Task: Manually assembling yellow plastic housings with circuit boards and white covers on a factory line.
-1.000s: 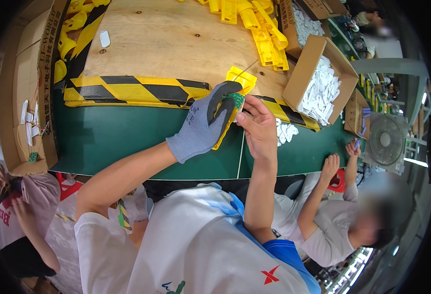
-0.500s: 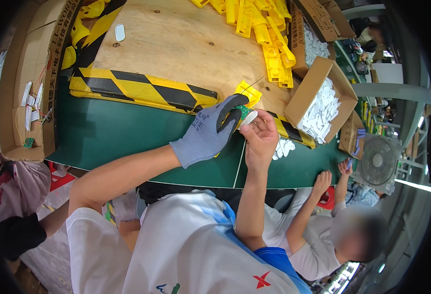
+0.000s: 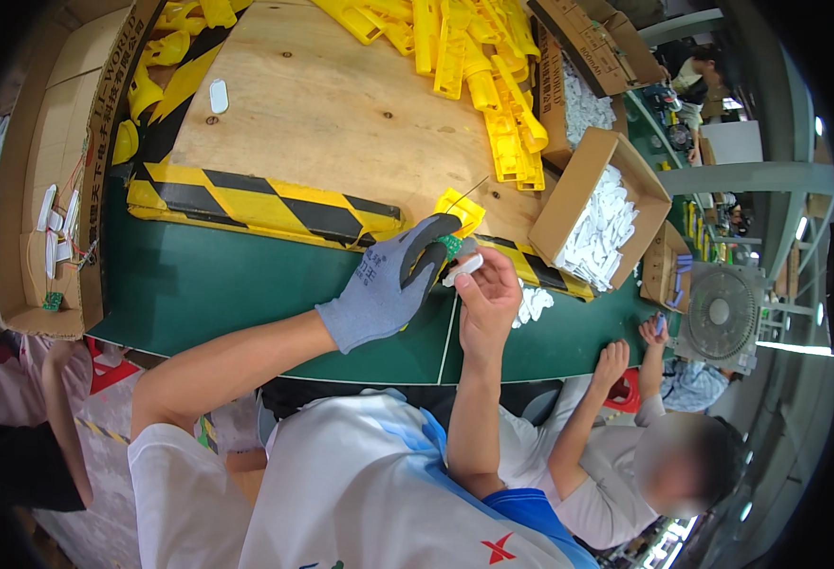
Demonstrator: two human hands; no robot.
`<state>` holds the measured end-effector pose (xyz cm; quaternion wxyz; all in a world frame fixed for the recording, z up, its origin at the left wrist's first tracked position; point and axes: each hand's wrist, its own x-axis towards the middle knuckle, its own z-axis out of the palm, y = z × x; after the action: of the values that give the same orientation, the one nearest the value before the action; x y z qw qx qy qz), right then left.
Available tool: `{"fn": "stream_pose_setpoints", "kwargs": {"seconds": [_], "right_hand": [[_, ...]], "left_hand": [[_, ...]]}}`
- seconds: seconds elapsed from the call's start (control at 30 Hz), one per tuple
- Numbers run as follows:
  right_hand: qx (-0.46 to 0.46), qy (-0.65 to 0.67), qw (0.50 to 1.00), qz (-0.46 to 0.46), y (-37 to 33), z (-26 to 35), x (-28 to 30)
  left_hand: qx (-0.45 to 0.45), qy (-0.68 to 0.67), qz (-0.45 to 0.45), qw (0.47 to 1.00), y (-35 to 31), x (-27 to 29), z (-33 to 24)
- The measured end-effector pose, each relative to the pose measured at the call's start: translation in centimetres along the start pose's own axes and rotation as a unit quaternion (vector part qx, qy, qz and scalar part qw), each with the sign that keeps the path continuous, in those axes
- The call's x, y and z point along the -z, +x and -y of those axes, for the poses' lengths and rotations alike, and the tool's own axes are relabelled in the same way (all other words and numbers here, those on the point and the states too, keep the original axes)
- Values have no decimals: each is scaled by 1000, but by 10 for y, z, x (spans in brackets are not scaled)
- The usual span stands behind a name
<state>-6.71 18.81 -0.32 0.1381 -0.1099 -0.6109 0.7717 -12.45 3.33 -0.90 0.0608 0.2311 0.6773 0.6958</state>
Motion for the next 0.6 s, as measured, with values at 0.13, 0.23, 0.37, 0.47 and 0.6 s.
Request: {"fn": "stream_pose_setpoints", "kwargs": {"seconds": [0.13, 0.23, 0.37, 0.47, 0.6], "right_hand": [[126, -109, 986, -22, 2, 6, 5], [195, -172, 966, 1, 13, 18, 6], [296, -405, 849, 168, 27, 35, 8], [289, -490, 792, 223, 31, 39, 10], [240, -455, 825, 234, 34, 39, 13]], "left_hand": [[77, -24, 5, 997, 4, 2, -7], [146, -179, -25, 973, 8, 1, -8], [236, -320, 14, 917, 7, 5, -11], [216, -307, 19, 927, 9, 6, -11], [254, -386, 57, 885, 10, 12, -14]]}}
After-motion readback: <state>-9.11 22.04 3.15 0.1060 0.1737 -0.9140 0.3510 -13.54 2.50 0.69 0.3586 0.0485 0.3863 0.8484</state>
